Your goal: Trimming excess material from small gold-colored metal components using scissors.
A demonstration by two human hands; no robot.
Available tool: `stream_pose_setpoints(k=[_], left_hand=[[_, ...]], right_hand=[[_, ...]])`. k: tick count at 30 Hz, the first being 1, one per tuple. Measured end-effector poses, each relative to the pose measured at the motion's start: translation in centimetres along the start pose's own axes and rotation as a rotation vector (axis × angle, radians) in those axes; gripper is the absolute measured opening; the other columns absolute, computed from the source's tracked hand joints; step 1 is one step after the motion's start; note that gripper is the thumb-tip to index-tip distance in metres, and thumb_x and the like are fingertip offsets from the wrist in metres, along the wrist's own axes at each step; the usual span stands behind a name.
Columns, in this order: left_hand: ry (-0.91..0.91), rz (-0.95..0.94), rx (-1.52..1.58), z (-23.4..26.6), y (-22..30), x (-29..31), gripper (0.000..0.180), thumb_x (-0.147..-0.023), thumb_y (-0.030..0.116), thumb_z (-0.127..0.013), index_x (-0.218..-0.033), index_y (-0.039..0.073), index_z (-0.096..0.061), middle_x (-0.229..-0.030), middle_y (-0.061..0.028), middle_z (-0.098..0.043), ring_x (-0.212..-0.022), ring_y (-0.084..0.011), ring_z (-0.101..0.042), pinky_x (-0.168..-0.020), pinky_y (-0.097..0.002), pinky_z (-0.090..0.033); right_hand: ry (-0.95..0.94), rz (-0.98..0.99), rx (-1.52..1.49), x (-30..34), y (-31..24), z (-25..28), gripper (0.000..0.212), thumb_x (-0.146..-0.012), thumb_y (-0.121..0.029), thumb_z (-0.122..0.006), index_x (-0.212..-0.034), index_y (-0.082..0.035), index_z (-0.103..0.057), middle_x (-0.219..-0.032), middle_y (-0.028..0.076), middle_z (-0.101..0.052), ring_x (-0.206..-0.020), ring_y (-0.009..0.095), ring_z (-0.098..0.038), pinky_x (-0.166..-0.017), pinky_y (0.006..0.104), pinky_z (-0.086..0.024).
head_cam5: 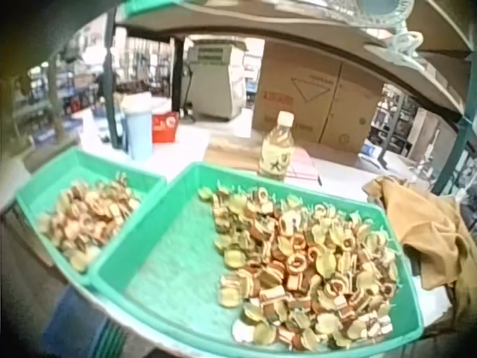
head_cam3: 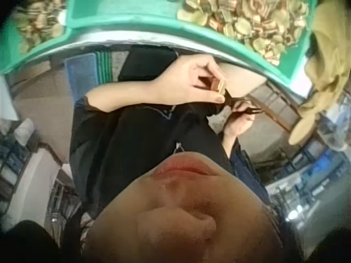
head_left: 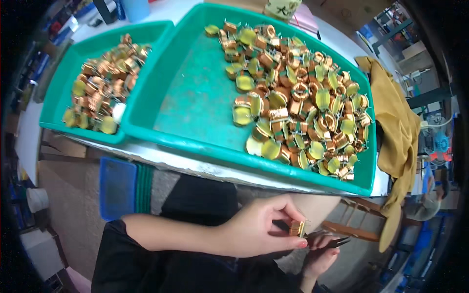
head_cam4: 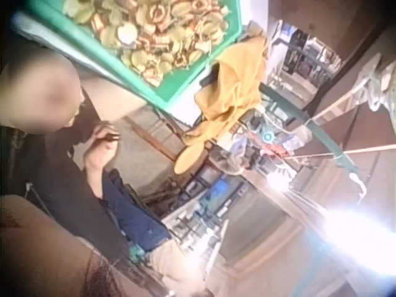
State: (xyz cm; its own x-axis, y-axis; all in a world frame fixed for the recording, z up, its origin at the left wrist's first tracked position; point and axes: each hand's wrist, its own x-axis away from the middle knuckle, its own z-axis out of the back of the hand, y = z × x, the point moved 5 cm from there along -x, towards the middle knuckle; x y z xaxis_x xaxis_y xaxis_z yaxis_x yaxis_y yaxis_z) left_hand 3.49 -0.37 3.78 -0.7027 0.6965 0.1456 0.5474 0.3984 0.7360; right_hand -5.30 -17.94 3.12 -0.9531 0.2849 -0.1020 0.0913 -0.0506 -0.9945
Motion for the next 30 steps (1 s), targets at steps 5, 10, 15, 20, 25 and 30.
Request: stream_pose_setpoints(k=[5,10,15,20,25,30], left_hand=[[-0.142,0.146,0.038,-0.5,7.8,1.6,0.035,-0.08,-0.006,-0.061,-0.11,0.003,-0.044,-0.099,-0.0137,-0.057,-0.085,-0.0191,-0.059,-0.072,-0.0312,-0.056],[0.011,0.204,0.112,1.7,12.7,0.2,0.03,-0.086,0.006,-0.058,-0.113,0.002,-0.046,-0.088,-0.0123,-0.056,-0.072,-0.0167,-0.059,-0.064,-0.0271,-0.055],[0.284,-0.037,-0.227,6.7,17.4,-2.9,0.018,-0.086,0.008,-0.059,-0.101,0.001,-0.052,-0.073,-0.0065,-0.055,-0.048,-0.0081,-0.051,-0.042,-0.0171,-0.044],[0.544,-0.018,-0.549,12.5,19.7,-5.6,0.012,-0.085,0.01,-0.061,-0.088,0.002,-0.053,-0.069,-0.0036,-0.055,-0.046,-0.0078,-0.049,-0.038,-0.016,-0.037],[0.673,0.072,-0.823,16.2,21.7,-7.6,0.015,-0.084,0.014,-0.062,-0.082,0.003,-0.052,-0.064,-0.0048,-0.054,-0.048,-0.0131,-0.052,-0.041,-0.023,-0.042],[0.523,-0.172,-2.059,15.2,23.7,-9.3,0.017,-0.084,0.017,-0.059,-0.08,0.002,-0.052,-0.064,-0.0111,-0.057,-0.054,-0.0244,-0.057,-0.051,-0.0367,-0.049]], right_hand=[[-0.051,0.006,0.129,-0.6,0.7,-0.7,0.046,-0.095,-0.046,-0.034,-0.077,-0.005,-0.044,-0.068,0.007,-0.047,-0.062,0.017,-0.042,-0.062,0.0288,-0.038],[-0.159,0.031,0.192,-0.9,1.1,-1.7,0.043,-0.096,-0.039,-0.033,-0.078,-0.002,-0.047,-0.07,0.009,-0.05,-0.063,0.02,-0.046,-0.061,0.0286,-0.039],[-0.255,-0.039,0.428,-1.6,0.3,-2.2,0.031,-0.093,-0.027,-0.04,-0.08,-0.001,-0.05,-0.07,0.01,-0.051,-0.061,0.022,-0.047,-0.06,0.0292,-0.039],[-0.296,-0.024,0.489,-1.7,1.0,-2.0,0.014,-0.086,-0.013,-0.047,-0.083,0.0,-0.052,-0.073,0.012,-0.053,-0.062,0.025,-0.048,-0.06,0.0311,-0.04],[-0.364,-0.027,0.553,-1.9,1.6,-2.4,0.007,-0.081,-0.004,-0.05,-0.085,0.0,-0.053,-0.078,0.015,-0.055,-0.065,0.029,-0.05,-0.062,0.0334,-0.042],[-0.416,-0.043,0.581,-2.2,2.3,-3.1,0.008,-0.08,-0.004,-0.05,-0.087,0.0,-0.053,-0.082,0.016,-0.056,-0.068,0.031,-0.051,-0.063,0.0347,-0.043]])
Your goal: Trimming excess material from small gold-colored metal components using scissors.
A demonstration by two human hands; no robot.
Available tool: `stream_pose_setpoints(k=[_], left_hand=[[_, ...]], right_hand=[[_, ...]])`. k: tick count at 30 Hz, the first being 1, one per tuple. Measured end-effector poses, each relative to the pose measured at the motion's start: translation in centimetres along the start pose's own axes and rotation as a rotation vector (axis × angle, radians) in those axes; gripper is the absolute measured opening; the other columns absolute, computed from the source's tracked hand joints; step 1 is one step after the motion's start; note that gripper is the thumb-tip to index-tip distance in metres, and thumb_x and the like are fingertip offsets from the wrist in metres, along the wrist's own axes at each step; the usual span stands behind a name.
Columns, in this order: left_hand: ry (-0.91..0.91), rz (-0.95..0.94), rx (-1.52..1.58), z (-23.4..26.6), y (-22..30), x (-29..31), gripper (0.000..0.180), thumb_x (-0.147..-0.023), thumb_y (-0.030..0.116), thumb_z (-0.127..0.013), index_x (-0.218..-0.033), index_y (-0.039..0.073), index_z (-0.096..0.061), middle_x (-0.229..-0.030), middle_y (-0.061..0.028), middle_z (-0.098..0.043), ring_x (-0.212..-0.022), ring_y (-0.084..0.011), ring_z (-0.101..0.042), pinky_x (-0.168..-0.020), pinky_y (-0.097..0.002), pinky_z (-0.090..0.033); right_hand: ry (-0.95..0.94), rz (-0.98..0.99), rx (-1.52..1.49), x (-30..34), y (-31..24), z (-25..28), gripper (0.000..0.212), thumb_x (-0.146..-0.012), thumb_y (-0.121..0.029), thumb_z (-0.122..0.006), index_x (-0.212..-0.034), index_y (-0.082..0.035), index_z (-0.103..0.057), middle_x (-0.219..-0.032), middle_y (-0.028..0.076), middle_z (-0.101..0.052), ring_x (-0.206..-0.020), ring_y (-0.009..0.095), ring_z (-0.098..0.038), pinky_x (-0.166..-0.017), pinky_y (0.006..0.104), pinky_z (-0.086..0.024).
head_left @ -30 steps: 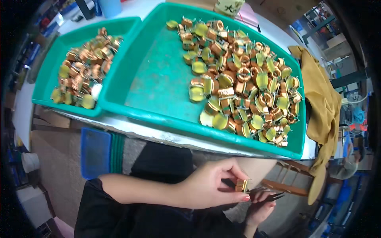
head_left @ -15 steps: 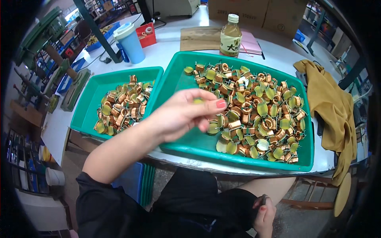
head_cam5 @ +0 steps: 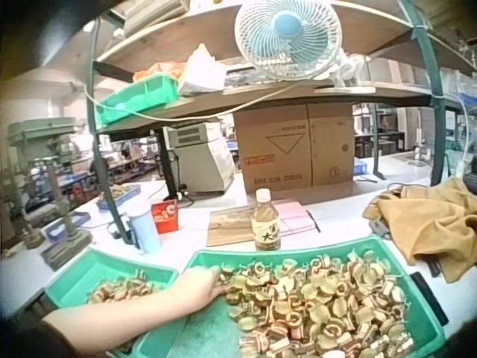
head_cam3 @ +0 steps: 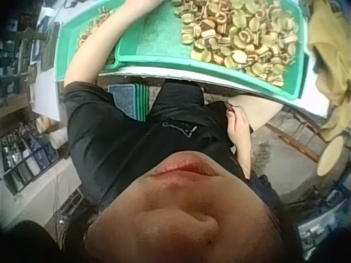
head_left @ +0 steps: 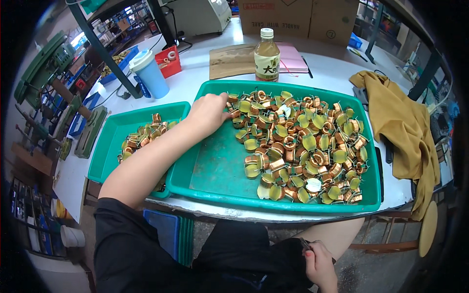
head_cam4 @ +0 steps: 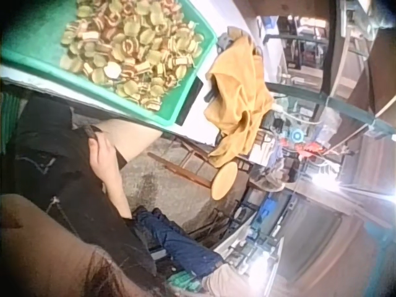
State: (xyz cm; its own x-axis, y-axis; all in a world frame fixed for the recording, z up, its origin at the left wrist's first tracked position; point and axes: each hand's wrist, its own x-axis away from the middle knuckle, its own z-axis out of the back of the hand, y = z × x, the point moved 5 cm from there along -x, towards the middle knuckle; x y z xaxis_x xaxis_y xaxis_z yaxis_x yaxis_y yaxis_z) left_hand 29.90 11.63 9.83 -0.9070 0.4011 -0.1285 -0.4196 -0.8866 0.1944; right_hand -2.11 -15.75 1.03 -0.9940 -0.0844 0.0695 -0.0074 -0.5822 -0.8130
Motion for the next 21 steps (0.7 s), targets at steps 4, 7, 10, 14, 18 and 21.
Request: stream_pose_setpoints(k=[4,7,10,14,18,21], left_hand=[[0.13,-0.029,-0.469,-0.2,-0.4,-0.7,0.016,-0.081,0.016,-0.055,-0.081,0.0,-0.053,-0.069,-0.0167,-0.061,-0.061,-0.0345,-0.06,-0.059,-0.045,-0.05],[0.059,-0.132,-0.517,-1.4,-0.3,-1.8,0.013,-0.079,0.011,-0.05,-0.083,0.0,-0.054,-0.071,-0.0183,-0.062,-0.063,-0.0363,-0.061,-0.058,-0.0445,-0.05],[0.092,-0.118,-0.538,-1.1,0.4,-1.4,0.012,-0.078,0.01,-0.05,-0.081,0.0,-0.055,-0.07,-0.0183,-0.062,-0.062,-0.0369,-0.06,-0.058,-0.0437,-0.05],[0.225,-0.079,-0.418,0.3,0.1,-1.0,0.007,-0.075,0.002,-0.051,-0.081,-0.001,-0.053,-0.078,-0.0185,-0.061,-0.067,-0.036,-0.06,-0.062,-0.0428,-0.049],[0.201,-0.111,-0.438,-0.3,-0.6,-1.3,0.01,-0.073,0.0,-0.052,-0.084,-0.001,-0.053,-0.082,-0.0177,-0.06,-0.071,-0.0357,-0.059,-0.065,-0.0428,-0.049],[0.165,-0.134,-0.436,-0.5,-0.5,-1.6,0.012,-0.073,-0.001,-0.052,-0.085,-0.001,-0.053,-0.083,-0.0178,-0.059,-0.073,-0.0358,-0.059,-0.066,-0.043,-0.049]], right_hand=[[0.011,0.025,0.015,-0.2,1.1,-0.4,0.01,-0.081,-0.006,-0.052,-0.088,0.001,-0.054,-0.083,0.016,-0.057,-0.072,0.033,-0.052,-0.067,0.0362,-0.044],[-0.047,0.062,0.027,0.2,1.9,-1.1,0.015,-0.086,-0.009,-0.047,-0.097,0.0,-0.054,-0.089,0.017,-0.057,-0.076,0.032,-0.053,-0.073,0.0356,-0.043],[-0.072,0.067,0.058,0.0,2.7,-1.2,0.021,-0.091,-0.012,-0.042,-0.105,-0.001,-0.053,-0.094,0.017,-0.057,-0.08,0.032,-0.054,-0.078,0.0349,-0.043],[-0.064,0.124,0.192,-0.2,2.9,-1.6,0.02,-0.091,-0.011,-0.042,-0.102,0.001,-0.053,-0.091,0.017,-0.057,-0.08,0.032,-0.054,-0.075,0.0356,-0.044],[-0.067,0.105,0.216,0.2,2.4,-1.5,0.02,-0.091,-0.011,-0.043,-0.101,0.001,-0.053,-0.091,0.017,-0.058,-0.081,0.034,-0.054,-0.076,0.0367,-0.044],[-0.058,0.114,0.241,0.2,2.3,-1.3,0.019,-0.091,-0.011,-0.043,-0.1,0.002,-0.053,-0.09,0.017,-0.058,-0.079,0.033,-0.055,-0.074,0.0362,-0.045]])
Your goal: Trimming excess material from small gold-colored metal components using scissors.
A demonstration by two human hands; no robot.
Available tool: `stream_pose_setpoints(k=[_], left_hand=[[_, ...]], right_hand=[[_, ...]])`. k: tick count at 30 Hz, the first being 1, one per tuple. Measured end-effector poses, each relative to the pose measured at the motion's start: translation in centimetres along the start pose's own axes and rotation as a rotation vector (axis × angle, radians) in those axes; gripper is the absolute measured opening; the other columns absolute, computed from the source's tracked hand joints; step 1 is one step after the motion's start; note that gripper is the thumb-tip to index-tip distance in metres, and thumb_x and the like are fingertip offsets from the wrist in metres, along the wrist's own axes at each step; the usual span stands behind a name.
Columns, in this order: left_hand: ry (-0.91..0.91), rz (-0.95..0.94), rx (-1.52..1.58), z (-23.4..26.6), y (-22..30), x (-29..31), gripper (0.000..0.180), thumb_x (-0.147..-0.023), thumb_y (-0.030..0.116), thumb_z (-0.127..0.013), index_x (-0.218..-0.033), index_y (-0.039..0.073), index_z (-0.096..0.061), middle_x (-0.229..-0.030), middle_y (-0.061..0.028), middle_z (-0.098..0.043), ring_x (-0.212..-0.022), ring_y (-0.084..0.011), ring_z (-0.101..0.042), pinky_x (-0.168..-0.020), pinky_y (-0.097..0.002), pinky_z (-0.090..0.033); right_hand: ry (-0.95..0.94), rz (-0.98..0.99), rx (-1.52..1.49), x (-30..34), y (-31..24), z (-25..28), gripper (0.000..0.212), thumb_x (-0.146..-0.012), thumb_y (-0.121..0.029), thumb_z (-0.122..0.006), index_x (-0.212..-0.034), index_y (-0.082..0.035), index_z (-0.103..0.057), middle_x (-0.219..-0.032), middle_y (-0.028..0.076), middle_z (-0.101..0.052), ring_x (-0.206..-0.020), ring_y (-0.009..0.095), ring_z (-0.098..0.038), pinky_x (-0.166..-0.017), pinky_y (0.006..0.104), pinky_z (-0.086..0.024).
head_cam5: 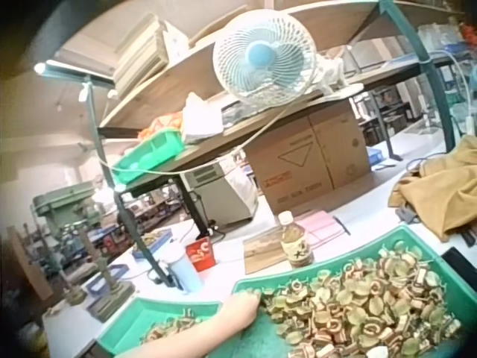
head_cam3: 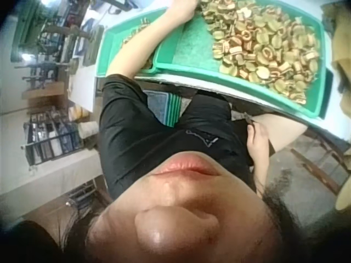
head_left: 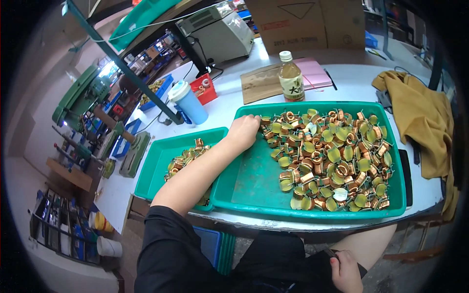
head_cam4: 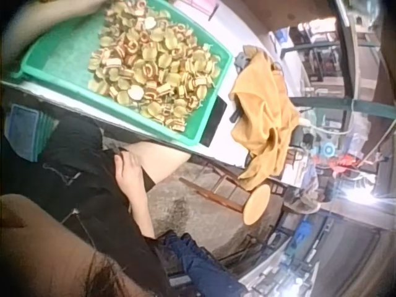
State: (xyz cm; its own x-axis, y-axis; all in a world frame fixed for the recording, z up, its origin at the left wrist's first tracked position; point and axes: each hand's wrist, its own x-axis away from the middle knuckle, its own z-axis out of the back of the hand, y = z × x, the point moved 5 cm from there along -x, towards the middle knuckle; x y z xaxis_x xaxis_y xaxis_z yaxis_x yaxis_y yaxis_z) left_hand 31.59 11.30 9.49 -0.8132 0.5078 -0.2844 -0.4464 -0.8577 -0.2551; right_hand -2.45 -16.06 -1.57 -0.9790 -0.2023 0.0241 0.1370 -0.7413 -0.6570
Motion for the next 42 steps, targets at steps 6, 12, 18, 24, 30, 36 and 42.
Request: stream_pose_setpoints(k=[6,12,18,24,30,36,42], left_hand=[[-0.147,-0.035,0.064,-0.5,0.2,0.1,0.017,-0.075,-0.002,-0.051,-0.091,-0.002,-0.054,-0.086,-0.0201,-0.056,-0.073,-0.0371,-0.058,-0.068,-0.0436,-0.05],[-0.201,-0.022,0.053,-0.7,0.6,0.0,0.019,-0.075,-0.003,-0.051,-0.094,-0.003,-0.053,-0.092,-0.0215,-0.051,-0.075,-0.0378,-0.057,-0.07,-0.0441,-0.05],[-0.312,0.039,-0.012,-0.8,0.8,0.0,0.02,-0.075,-0.002,-0.052,-0.095,-0.004,-0.052,-0.095,-0.0213,-0.047,-0.077,-0.0386,-0.057,-0.071,-0.0449,-0.05],[-0.262,0.062,0.021,-1.1,0.5,0.1,0.023,-0.075,0.0,-0.053,-0.098,-0.003,-0.052,-0.095,-0.0217,-0.049,-0.078,-0.0391,-0.057,-0.071,-0.0451,-0.05],[-0.29,0.118,0.218,-1.7,0.3,0.1,0.024,-0.074,0.0,-0.056,-0.098,-0.002,-0.055,-0.092,-0.0221,-0.058,-0.078,-0.0379,-0.058,-0.071,-0.0435,-0.05],[-0.191,0.217,0.321,-1.9,0.2,0.2,0.022,-0.073,0.001,-0.063,-0.095,-0.001,-0.057,-0.086,-0.0205,-0.062,-0.075,-0.0358,-0.06,-0.07,-0.0416,-0.049],[-0.19,0.254,0.383,-1.9,-0.2,0.5,0.021,-0.072,-0.002,-0.064,-0.093,-0.001,-0.059,-0.082,-0.0182,-0.064,-0.071,-0.0337,-0.061,-0.067,-0.0403,-0.049]], right_hand=[[0.047,-0.027,-0.021,0.3,-0.7,0.5,0.015,-0.086,-0.01,-0.049,-0.093,0.001,-0.054,-0.085,0.017,-0.058,-0.075,0.032,-0.055,-0.07,0.0356,-0.045],[0.068,-0.129,-0.132,0.6,-0.4,0.7,0.015,-0.081,-0.012,-0.055,-0.089,0.001,-0.055,-0.084,0.017,-0.058,-0.077,0.033,-0.053,-0.074,0.0385,-0.044],[0.065,-0.158,-0.112,0.4,-0.7,0.7,0.015,-0.082,-0.012,-0.055,-0.088,0.001,-0.056,-0.083,0.016,-0.058,-0.078,0.033,-0.053,-0.074,0.0382,-0.044],[0.063,-0.15,-0.126,0.7,-0.2,0.7,0.015,-0.082,-0.013,-0.055,-0.088,0.001,-0.056,-0.083,0.016,-0.058,-0.078,0.033,-0.053,-0.074,0.0381,-0.044],[0.047,-0.157,-0.11,0.5,0.0,0.7,0.015,-0.083,-0.013,-0.055,-0.088,0.001,-0.055,-0.083,0.017,-0.058,-0.078,0.033,-0.053,-0.074,0.0383,-0.044],[0.027,-0.172,-0.112,0.3,-0.1,0.8,0.014,-0.084,-0.013,-0.054,-0.088,0.001,-0.055,-0.084,0.017,-0.058,-0.079,0.033,-0.053,-0.074,0.0384,-0.044],[0.021,-0.165,-0.113,0.4,0.2,0.5,0.013,-0.084,-0.009,-0.051,-0.088,0.002,-0.055,-0.084,0.017,-0.057,-0.078,0.033,-0.053,-0.073,0.038,-0.044]])
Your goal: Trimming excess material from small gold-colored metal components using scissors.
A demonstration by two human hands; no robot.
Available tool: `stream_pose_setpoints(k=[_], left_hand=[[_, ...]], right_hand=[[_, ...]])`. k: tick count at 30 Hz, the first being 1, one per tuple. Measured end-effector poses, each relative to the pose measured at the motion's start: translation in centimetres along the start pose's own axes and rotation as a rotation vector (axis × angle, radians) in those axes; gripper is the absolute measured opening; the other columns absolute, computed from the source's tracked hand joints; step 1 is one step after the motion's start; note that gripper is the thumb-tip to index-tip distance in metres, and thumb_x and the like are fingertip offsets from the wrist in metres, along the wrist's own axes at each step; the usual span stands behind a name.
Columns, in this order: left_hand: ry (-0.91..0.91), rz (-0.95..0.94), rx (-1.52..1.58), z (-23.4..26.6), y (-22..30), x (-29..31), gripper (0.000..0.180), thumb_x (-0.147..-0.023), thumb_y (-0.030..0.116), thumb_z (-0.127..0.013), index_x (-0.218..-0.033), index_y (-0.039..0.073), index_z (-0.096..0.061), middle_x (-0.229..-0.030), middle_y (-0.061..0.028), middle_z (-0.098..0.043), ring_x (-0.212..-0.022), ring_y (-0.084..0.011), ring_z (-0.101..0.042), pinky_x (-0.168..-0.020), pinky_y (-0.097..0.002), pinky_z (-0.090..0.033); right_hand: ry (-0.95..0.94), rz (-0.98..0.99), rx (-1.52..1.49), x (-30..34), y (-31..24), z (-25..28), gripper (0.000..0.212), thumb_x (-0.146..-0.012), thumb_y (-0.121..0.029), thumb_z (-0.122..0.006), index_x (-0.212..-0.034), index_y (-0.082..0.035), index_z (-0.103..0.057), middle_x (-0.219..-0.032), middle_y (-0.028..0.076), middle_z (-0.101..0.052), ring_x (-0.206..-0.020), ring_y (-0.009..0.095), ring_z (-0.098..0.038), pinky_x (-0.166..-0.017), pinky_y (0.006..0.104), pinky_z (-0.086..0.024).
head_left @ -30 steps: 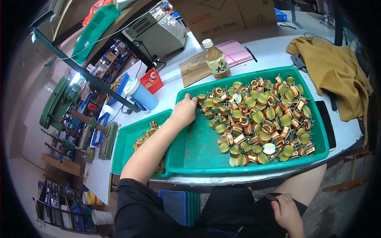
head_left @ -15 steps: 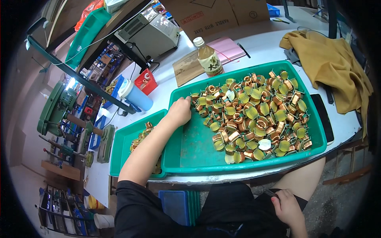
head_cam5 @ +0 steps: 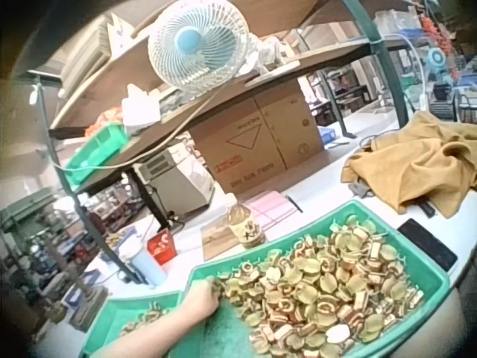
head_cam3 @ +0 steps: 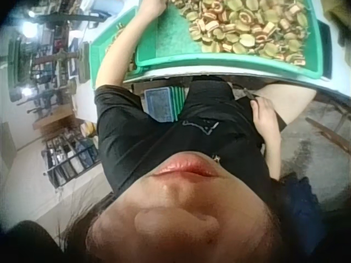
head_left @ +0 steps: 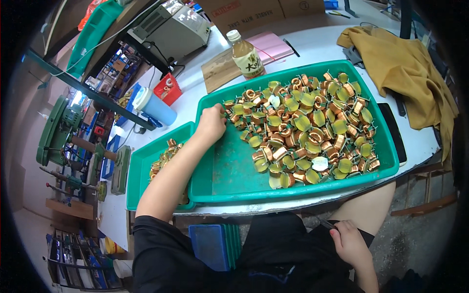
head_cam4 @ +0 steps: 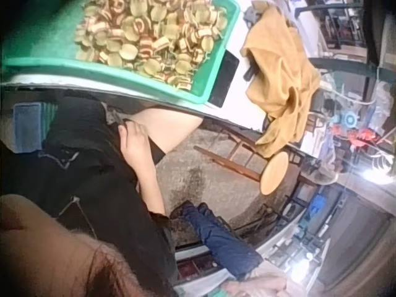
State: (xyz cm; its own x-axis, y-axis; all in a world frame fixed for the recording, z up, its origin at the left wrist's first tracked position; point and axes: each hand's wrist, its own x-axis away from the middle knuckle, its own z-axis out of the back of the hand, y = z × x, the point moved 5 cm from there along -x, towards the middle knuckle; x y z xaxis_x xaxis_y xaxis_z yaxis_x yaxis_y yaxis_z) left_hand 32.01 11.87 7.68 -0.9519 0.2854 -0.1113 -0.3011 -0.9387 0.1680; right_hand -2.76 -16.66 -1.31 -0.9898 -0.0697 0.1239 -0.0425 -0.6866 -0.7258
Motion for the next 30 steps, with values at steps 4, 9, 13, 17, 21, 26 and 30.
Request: stream_pose_setpoints(k=[4,9,13,17,21,26,30], left_hand=[[0.048,-0.045,0.073,2.7,1.2,2.7,0.021,-0.075,-0.003,-0.062,-0.096,-0.001,-0.058,-0.089,-0.0181,-0.064,-0.069,-0.0315,-0.061,-0.066,-0.0386,-0.051],[-0.023,0.176,1.139,5.3,3.3,9.0,0.024,-0.084,-0.003,-0.055,-0.107,-0.001,-0.052,-0.109,-0.0198,-0.057,-0.088,-0.0323,-0.062,-0.072,-0.041,-0.056],[-0.063,0.1,1.947,6.0,6.9,14.5,0.042,-0.08,-0.008,-0.053,-0.119,-0.002,-0.039,-0.109,-0.0246,-0.052,-0.101,-0.0447,-0.056,-0.073,-0.045,-0.058],[-0.327,-0.067,2.453,4.2,10.6,17.5,0.052,-0.077,-0.004,-0.057,-0.123,-0.003,-0.032,-0.11,-0.0289,-0.048,-0.098,-0.0456,-0.057,-0.063,-0.0399,-0.059],[-0.469,-0.073,2.869,1.5,14.4,19.6,0.059,-0.075,-0.002,-0.061,-0.126,-0.001,-0.03,-0.111,-0.0304,-0.045,-0.095,-0.0405,-0.058,-0.06,-0.0376,-0.06],[-0.584,0.125,2.825,-1.1,16.7,21.8,0.052,-0.074,-0.007,-0.061,-0.12,0.0,-0.037,-0.117,-0.0288,-0.046,-0.096,-0.0385,-0.058,-0.071,-0.043,-0.058],[-0.584,0.292,2.455,-1.9,18.3,22.4,0.056,-0.071,0.002,-0.071,-0.118,0.003,-0.041,-0.111,-0.0238,-0.051,-0.094,-0.0385,-0.059,-0.064,-0.0376,-0.059]], right_hand=[[0.0,-0.021,-0.017,0.2,0.1,0.5,0.013,-0.084,-0.008,-0.05,-0.089,0.003,-0.055,-0.084,0.018,-0.057,-0.077,0.033,-0.052,-0.072,0.0378,-0.044],[0.02,-0.06,-0.037,0.5,0.5,0.4,0.014,-0.085,-0.009,-0.049,-0.088,0.004,-0.054,-0.084,0.017,-0.057,-0.077,0.032,-0.053,-0.072,0.0371,-0.043],[-0.043,-0.082,-0.109,0.4,-0.1,0.1,0.015,-0.086,-0.01,-0.049,-0.089,0.004,-0.053,-0.083,0.016,-0.056,-0.077,0.03,-0.053,-0.073,0.0366,-0.044],[-0.233,-0.194,-0.318,0.9,-1.1,-0.3,0.018,-0.088,-0.015,-0.048,-0.09,0.002,-0.054,-0.081,0.015,-0.055,-0.078,0.028,-0.053,-0.076,0.0372,-0.045],[-0.126,-0.159,-1.433,3.0,-0.6,-1.7,0.023,-0.091,-0.02,-0.046,-0.101,0.0,-0.052,-0.089,0.016,-0.055,-0.088,0.028,-0.054,-0.088,0.0437,-0.043],[-0.12,-0.39,-1.602,3.6,-3.1,0.9,0.041,-0.087,-0.032,-0.052,-0.112,-0.001,-0.046,-0.098,0.017,-0.051,-0.096,0.029,-0.05,-0.089,0.0547,-0.041],[-0.101,-0.409,-1.35,4.6,-5.0,2.4,0.036,-0.089,-0.017,-0.045,-0.119,0.003,-0.042,-0.111,0.018,-0.047,-0.104,0.028,-0.047,-0.094,0.0446,-0.039]])
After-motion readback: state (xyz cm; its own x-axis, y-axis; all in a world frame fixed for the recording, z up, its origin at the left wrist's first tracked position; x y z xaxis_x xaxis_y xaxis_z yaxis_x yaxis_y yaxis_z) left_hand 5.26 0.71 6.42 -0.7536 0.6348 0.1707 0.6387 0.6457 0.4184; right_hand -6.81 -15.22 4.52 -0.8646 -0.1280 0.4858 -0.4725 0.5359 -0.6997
